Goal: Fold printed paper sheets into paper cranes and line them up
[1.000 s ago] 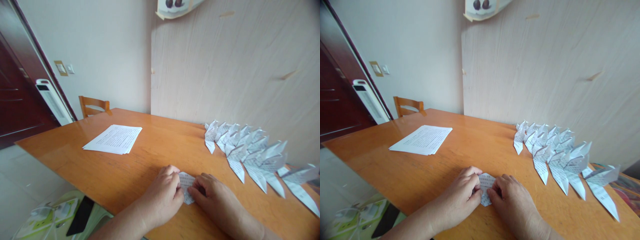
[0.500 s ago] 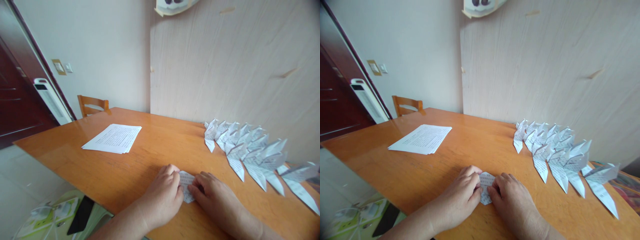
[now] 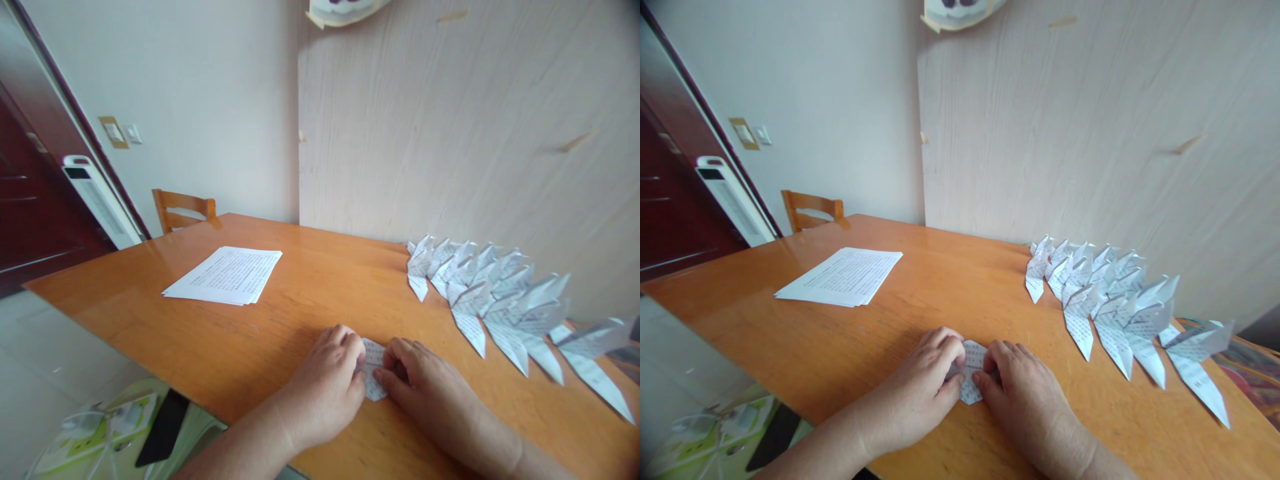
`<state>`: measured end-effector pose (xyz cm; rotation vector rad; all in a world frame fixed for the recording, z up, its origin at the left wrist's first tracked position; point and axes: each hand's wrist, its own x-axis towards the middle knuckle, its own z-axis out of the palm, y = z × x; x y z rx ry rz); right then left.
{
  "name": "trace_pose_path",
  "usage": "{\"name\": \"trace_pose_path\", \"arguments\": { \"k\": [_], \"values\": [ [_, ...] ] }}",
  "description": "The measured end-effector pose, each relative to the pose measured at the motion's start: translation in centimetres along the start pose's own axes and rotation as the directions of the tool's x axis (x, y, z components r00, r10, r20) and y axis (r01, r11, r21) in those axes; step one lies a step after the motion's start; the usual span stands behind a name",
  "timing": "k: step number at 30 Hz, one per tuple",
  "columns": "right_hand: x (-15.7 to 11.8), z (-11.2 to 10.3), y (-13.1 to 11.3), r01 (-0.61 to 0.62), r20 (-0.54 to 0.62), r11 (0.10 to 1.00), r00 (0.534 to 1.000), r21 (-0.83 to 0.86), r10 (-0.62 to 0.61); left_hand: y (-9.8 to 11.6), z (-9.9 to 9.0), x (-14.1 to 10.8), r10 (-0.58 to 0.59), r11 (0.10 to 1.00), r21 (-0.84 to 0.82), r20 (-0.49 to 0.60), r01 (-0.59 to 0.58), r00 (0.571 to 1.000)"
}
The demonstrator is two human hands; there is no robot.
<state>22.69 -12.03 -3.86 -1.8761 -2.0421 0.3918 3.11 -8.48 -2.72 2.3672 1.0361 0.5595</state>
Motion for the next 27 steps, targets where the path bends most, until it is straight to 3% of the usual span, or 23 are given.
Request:
{"name": "trace_pose_path", "arguments": {
  "k": [5, 13, 27],
  "values": [
    [0.1, -0.2, 0.0, 0.012, 0.002, 0.999, 1.000, 0.038, -0.012, -0.1, -0.2, 0.0, 0.046, 0.997, -0.062, 0.010, -0.045, 0.999],
    [0.1, -0.4, 0.2, 0.023, -0.002, 1.000, 1.000, -0.004, -0.023, -0.3, -0.1, 0.1, 0.071, 0.997, -0.017, -0.010, -0.071, 0.997],
    [0.2, -2.8, 1.4, -0.037, 0.073, 0.996, 0.996, -0.086, 0.044, -0.6, 0.0, 0.1, 0.089, 0.996, -0.031, -0.011, -0.089, 0.996]
  ]
}}
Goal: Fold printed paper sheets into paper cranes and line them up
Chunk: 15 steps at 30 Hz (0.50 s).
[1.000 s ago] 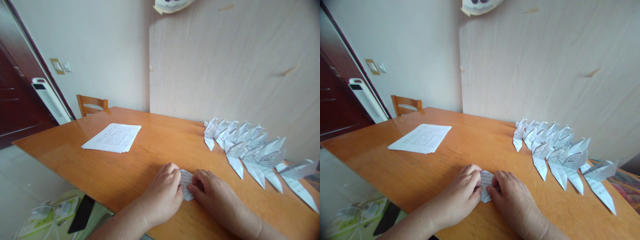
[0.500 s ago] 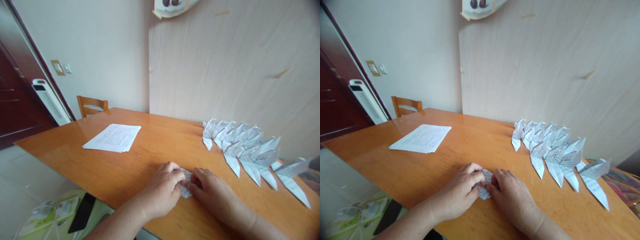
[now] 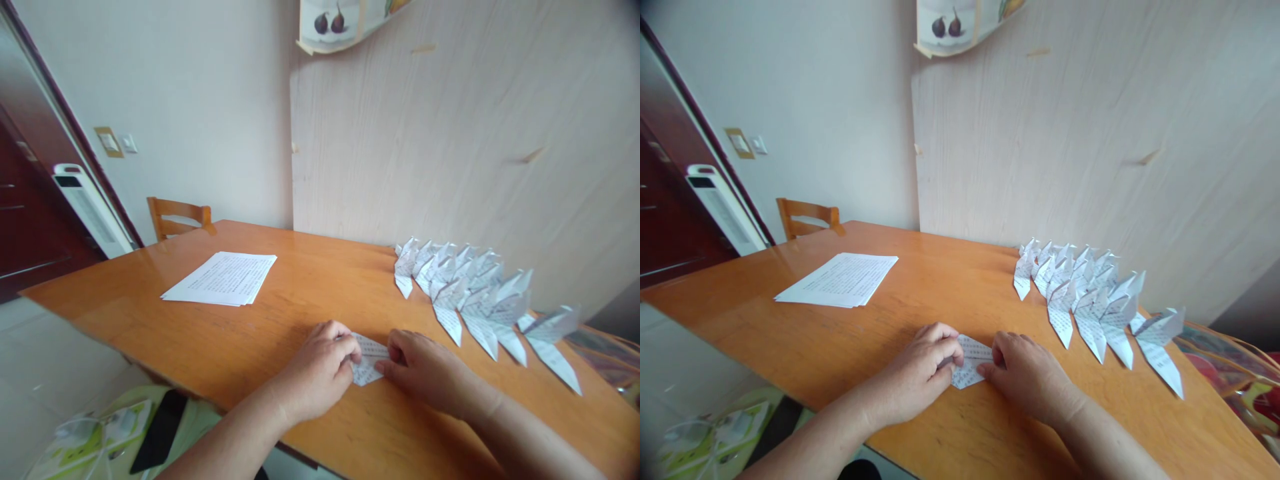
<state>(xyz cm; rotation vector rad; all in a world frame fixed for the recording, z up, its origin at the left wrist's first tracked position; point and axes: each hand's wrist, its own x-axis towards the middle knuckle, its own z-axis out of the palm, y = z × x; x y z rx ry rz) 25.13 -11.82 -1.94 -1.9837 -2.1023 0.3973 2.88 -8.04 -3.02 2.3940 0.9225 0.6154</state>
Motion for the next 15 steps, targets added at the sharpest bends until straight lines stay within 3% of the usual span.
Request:
{"name": "trace_pose_path", "arguments": {
  "k": [8, 12, 15],
  "values": [
    [0.0, -0.8, 2.7, -0.010, -0.014, 1.000, 1.000, 0.012, 0.010, -0.2, 0.1, 0.1, 0.012, 1.000, 0.013, 0.003, -0.012, 1.000],
    [-0.1, -0.8, 1.5, 0.084, -0.105, 0.983, 0.992, 0.162, -0.067, -0.2, 0.1, 0.2, 0.011, 1.000, 0.025, 0.002, -0.011, 1.000],
    [-0.2, -0.1, -0.4, 0.206, -0.117, 0.922, 0.977, 0.327, -0.177, -0.2, 0.1, 0.2, 0.009, 0.999, 0.032, 0.005, -0.009, 1.000]
  ]
}}
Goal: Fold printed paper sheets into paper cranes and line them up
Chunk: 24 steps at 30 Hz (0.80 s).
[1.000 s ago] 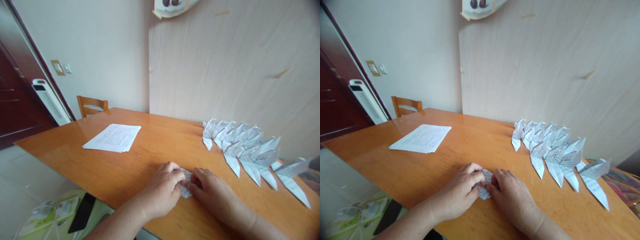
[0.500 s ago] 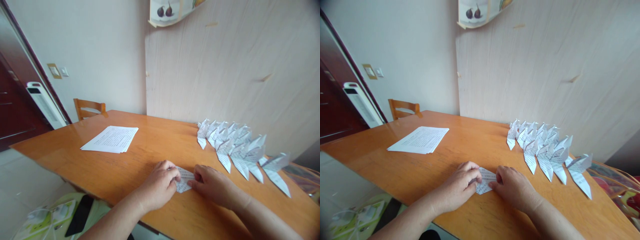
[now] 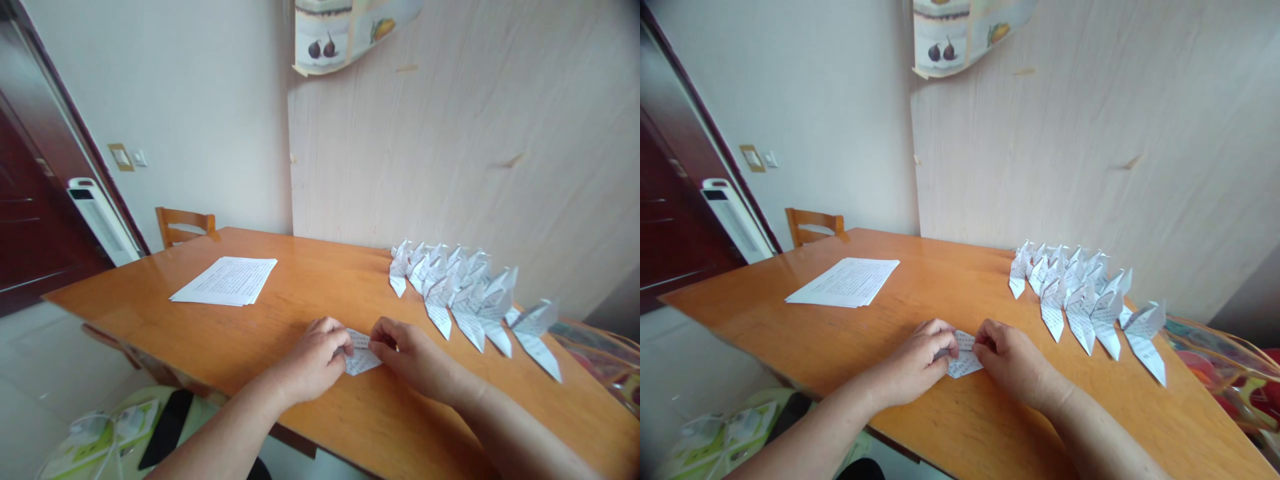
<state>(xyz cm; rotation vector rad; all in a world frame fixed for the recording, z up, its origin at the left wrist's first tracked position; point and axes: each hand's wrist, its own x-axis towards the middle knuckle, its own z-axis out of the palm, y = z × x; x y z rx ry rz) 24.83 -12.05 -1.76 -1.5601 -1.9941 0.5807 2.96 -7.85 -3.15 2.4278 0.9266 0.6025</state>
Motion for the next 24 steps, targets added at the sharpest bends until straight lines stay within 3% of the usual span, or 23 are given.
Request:
{"name": "trace_pose_path", "arguments": {
  "k": [6, 24],
  "values": [
    [0.7, 2.1, -0.7, -0.027, 0.070, 1.000, 0.997, 0.003, 0.026, -0.1, -0.1, 0.1, -0.002, 1.000, -0.004, 0.014, 0.003, 1.000],
    [1.8, 2.2, -0.6, -0.105, 0.156, 0.989, 0.980, -0.101, 0.120, -1.3, -0.9, 0.7, -0.017, 0.996, -0.079, 0.130, 0.027, 0.991]
  ]
}}
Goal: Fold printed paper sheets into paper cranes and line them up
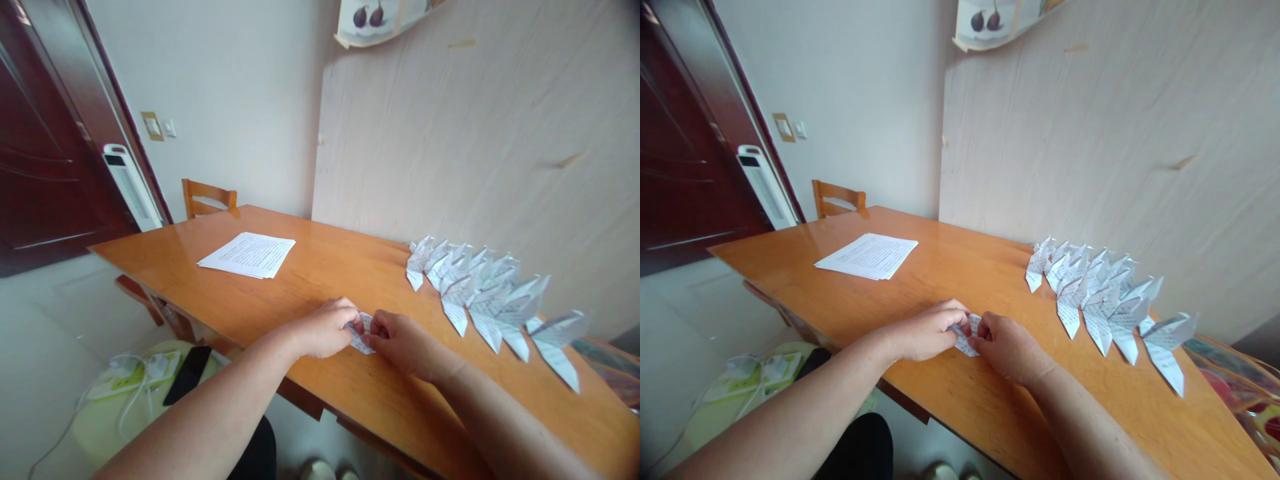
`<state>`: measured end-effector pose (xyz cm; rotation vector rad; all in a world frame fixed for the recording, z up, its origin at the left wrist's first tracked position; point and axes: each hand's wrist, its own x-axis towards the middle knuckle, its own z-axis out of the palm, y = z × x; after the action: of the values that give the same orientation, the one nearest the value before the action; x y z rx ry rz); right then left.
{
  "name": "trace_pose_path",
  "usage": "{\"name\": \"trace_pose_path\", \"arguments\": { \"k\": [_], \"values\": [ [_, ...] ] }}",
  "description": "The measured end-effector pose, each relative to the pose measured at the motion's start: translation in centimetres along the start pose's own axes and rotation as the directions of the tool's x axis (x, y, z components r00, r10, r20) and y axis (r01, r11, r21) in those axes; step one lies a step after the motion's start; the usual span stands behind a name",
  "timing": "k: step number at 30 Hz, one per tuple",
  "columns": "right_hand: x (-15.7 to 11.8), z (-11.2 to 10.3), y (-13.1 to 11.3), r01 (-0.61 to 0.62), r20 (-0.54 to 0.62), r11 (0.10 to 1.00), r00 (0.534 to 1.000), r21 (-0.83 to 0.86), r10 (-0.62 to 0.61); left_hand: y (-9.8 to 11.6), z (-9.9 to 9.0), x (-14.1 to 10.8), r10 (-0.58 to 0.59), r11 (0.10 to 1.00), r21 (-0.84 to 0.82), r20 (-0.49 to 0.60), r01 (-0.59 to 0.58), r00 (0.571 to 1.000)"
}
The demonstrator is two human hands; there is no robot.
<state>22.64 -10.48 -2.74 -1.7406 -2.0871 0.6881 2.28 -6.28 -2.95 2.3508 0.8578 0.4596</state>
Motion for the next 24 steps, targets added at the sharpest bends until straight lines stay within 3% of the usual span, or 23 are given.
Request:
{"name": "trace_pose_path", "arguments": {
  "k": [10, 24],
  "values": [
    [0.8, -0.8, -0.7, -0.078, 0.133, 0.996, 0.988, 0.034, 0.073, -1.2, -1.0, 0.2, 0.001, 1.000, -0.014, 0.076, 0.000, 0.997],
    [1.7, -0.4, -1.4, -0.195, 0.143, 0.976, 0.968, -0.093, 0.207, -1.6, -1.6, 0.8, 0.072, 0.997, -0.028, 0.127, -0.068, 0.989]
  ]
}}
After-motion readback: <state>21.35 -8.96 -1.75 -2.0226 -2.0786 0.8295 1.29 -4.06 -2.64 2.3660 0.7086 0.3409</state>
